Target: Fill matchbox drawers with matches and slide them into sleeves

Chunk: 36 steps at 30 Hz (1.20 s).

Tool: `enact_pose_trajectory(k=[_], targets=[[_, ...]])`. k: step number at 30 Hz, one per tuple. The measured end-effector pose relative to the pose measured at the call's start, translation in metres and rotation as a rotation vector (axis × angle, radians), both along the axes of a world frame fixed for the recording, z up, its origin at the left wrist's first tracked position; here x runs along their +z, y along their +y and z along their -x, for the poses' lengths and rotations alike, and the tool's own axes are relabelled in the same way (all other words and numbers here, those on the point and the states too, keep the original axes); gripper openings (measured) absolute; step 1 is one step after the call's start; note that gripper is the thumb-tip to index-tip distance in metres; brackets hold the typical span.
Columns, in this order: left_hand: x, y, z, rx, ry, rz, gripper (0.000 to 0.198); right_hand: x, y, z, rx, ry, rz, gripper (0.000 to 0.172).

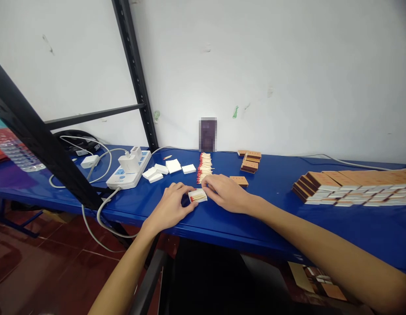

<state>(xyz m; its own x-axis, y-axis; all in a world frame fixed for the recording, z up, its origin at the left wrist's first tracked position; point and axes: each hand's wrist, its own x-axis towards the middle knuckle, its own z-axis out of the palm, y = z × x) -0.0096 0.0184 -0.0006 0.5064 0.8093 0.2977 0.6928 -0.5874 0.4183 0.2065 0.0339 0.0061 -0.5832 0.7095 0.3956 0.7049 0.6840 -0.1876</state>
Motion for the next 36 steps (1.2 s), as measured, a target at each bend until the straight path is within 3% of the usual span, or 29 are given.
enact_pose_trajectory(k=[8, 16, 20, 27, 36], targets=[[0.0, -0.001, 0.0, -0.022, -0.002, -0.003, 0.029, -0.005, 0.019, -0.002, -0.212, -0.158, -0.067, 0.018], [0.0, -0.001, 0.001, -0.03, 0.004, -0.007, 0.029, -0.01, 0.026, -0.005, -0.198, -0.152, 0.006, 0.016], [0.0, -0.001, 0.0, -0.024, 0.01, -0.011, 0.028, -0.007, 0.021, -0.005, -0.18, -0.095, -0.035, 0.016], [-0.001, 0.0, 0.001, -0.004, -0.002, -0.019, 0.029, 0.0, -0.003, 0.004, 0.057, 0.021, -0.034, 0.008], [-0.001, 0.0, 0.001, -0.026, -0.003, -0.013, 0.029, -0.008, 0.022, -0.007, -0.133, -0.061, 0.027, 0.013]])
